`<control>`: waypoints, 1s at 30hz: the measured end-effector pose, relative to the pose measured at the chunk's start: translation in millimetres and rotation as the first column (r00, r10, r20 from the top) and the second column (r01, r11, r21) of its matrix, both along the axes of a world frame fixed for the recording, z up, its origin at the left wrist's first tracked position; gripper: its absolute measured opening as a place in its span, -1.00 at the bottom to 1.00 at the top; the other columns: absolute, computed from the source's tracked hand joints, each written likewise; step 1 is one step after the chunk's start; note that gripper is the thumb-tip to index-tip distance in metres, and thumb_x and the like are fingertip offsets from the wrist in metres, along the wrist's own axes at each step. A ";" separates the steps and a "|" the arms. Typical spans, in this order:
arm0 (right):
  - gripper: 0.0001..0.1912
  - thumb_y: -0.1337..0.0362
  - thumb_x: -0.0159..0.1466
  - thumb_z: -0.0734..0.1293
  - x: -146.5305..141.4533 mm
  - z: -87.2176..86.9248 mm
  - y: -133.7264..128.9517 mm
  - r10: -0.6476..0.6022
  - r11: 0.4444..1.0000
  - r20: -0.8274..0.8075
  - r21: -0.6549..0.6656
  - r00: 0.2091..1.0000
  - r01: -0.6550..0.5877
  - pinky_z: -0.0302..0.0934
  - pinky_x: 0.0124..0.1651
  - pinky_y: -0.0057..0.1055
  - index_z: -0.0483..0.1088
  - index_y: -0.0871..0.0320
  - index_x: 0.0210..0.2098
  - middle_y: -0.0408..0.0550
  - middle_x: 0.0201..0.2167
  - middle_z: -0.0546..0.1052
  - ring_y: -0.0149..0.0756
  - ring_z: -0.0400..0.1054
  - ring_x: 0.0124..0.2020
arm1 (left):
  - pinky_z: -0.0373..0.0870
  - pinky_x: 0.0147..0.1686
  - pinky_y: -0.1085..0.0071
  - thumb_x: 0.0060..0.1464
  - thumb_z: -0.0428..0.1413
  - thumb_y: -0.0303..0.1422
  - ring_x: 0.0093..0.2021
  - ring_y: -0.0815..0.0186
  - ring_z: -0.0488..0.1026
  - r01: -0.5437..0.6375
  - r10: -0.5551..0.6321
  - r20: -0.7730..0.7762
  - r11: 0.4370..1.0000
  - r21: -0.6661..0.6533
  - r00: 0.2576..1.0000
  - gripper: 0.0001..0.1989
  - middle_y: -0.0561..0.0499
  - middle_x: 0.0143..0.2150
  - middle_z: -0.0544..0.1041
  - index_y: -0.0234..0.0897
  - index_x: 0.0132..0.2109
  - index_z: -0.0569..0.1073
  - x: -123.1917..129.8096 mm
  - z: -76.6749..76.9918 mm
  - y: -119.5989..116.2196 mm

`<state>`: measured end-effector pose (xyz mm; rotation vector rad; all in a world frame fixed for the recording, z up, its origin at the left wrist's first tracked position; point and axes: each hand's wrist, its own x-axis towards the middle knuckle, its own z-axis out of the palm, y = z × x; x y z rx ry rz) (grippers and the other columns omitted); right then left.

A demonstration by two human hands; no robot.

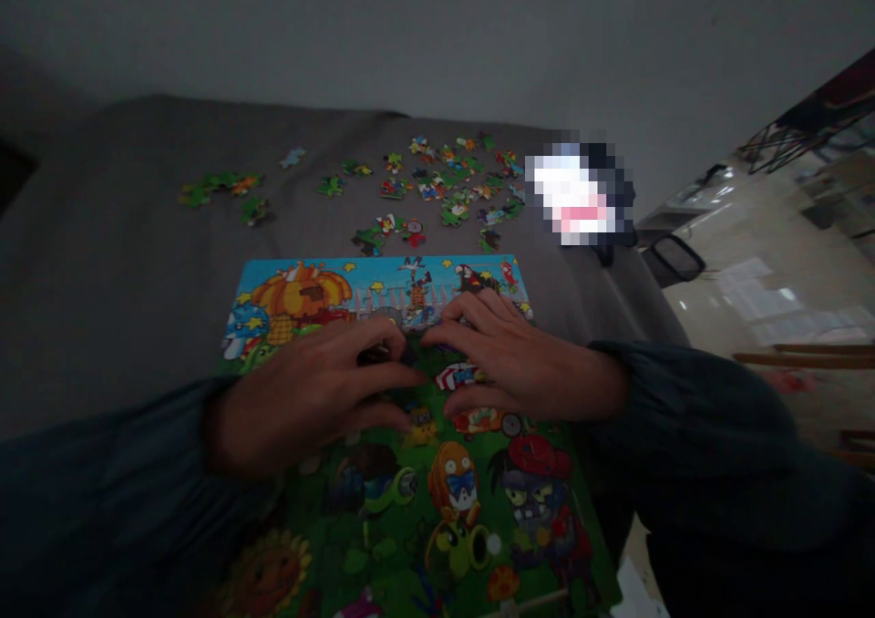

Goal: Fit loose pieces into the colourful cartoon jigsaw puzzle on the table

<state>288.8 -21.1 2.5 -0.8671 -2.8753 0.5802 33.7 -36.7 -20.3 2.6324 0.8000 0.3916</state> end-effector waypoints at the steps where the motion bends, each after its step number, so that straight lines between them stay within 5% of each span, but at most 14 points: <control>1: -0.40 -0.03 0.24 0.38 0.0 -0.1 0.1 0.000 1.000 -0.002 -0.005 1.000 -0.001 0.15 0.09 -0.08 0.31 0.24 0.12 0.15 0.04 0.35 0.00 0.16 0.03 | 0.34 -0.20 0.34 0.27 0.02 -0.02 -0.14 0.20 0.42 -0.011 0.011 0.000 1.000 0.003 1.000 -0.65 -0.04 -0.07 0.44 -0.07 0.01 0.53 -3.0 0.8 1.9; 10: -0.42 -0.01 0.26 0.39 0.4 -0.5 -0.4 0.004 1.000 -0.005 -0.007 1.000 -0.004 0.15 0.09 -0.06 0.31 0.23 0.13 0.15 0.05 0.34 0.00 0.15 0.04 | 0.38 -0.17 0.33 0.21 0.15 -0.08 -0.12 0.18 0.44 -0.051 0.050 -0.020 0.993 -0.110 0.999 -0.70 -0.03 -0.05 0.46 -0.02 0.03 0.53 -13.5 4.8 8.8; 13: -0.49 0.01 0.30 0.35 0.5 1.2 0.2 0.017 1.000 -0.123 -0.004 0.992 -0.017 0.15 0.10 -0.08 0.32 0.22 0.09 0.13 0.01 0.37 -0.05 0.18 0.03 | 0.45 -0.16 0.32 0.23 0.15 -0.13 -0.08 0.17 0.46 -0.136 0.183 0.125 0.940 -0.314 0.975 -0.65 -0.04 0.00 0.47 0.00 0.13 0.45 -9.5 13.6 5.0; 15: -0.57 0.05 0.36 0.30 0.2 2.9 0.5 0.011 1.000 -0.261 0.011 0.965 -0.008 0.16 0.11 -0.08 0.31 0.20 0.10 0.10 -0.02 0.40 -0.10 0.22 0.01 | 0.50 -0.18 0.31 0.28 0.06 -0.25 -0.05 0.17 0.50 -0.145 0.340 0.255 0.811 -0.566 0.905 -0.58 -0.08 0.09 0.46 0.00 0.26 0.30 -5.4 20.8 2.0; 18: -0.59 0.19 0.40 0.28 -1.4 4.0 0.0 -0.007 1.000 -0.417 0.020 0.909 0.017 0.19 0.14 -0.12 0.24 0.16 0.19 0.07 0.00 0.44 -0.17 0.27 0.04 | 0.55 -0.08 0.20 0.18 -0.05 -0.41 0.05 0.13 0.50 0.084 0.473 0.384 0.540 -0.837 0.793 -0.38 -0.13 0.23 0.40 -0.03 0.36 0.08 0.4 27.2 -1.9; 21: -0.52 0.20 0.38 0.31 -5.0 1.4 -1.6 -0.001 0.999 -0.462 0.028 0.887 0.015 0.21 0.18 -0.13 0.20 0.13 0.25 0.10 0.09 0.41 -0.18 0.27 0.13 | 0.45 0.10 0.02 -0.01 -0.05 -0.37 0.18 0.08 0.43 0.281 0.497 0.418 0.329 -0.902 0.760 -0.19 -0.11 0.34 0.28 0.00 0.39 -0.08 4.8 26.2 -4.8; 23: -0.51 0.17 0.37 0.32 -8.1 -1.2 -2.7 0.025 0.999 -0.467 0.051 0.884 -0.001 0.22 0.19 -0.14 0.22 0.14 0.24 0.12 0.11 0.42 -0.18 0.28 0.15 | 0.42 0.11 -0.01 -0.08 -0.02 -0.31 0.19 0.05 0.42 0.322 0.494 0.413 0.262 -0.910 0.765 -0.10 -0.11 0.38 0.21 0.04 0.41 -0.18 7.4 23.6 -6.2; 25: -0.55 0.17 0.37 0.32 -10.8 -3.2 -3.4 0.056 0.996 -0.479 0.081 0.876 -0.020 0.24 0.18 -0.15 0.26 0.15 0.20 0.12 0.09 0.45 -0.20 0.30 0.14 | 0.44 0.09 -0.02 -0.11 0.00 -0.26 0.18 0.03 0.43 0.318 0.479 0.406 0.258 -0.912 0.778 -0.05 -0.12 0.39 0.20 0.04 0.41 -0.23 9.4 21.5 -7.1; 30: -0.58 0.23 0.36 0.34 -11.7 -4.0 -3.6 0.071 0.997 -0.529 0.060 0.846 -0.046 0.26 0.14 -0.18 0.29 0.17 0.17 0.08 0.00 0.53 -0.25 0.36 0.07 | 0.46 0.05 -0.01 -0.06 -0.04 -0.23 0.14 0.04 0.46 0.276 0.411 0.410 0.348 -0.896 0.814 -0.09 -0.14 0.33 0.29 0.00 0.42 -0.24 9.6 20.6 -8.2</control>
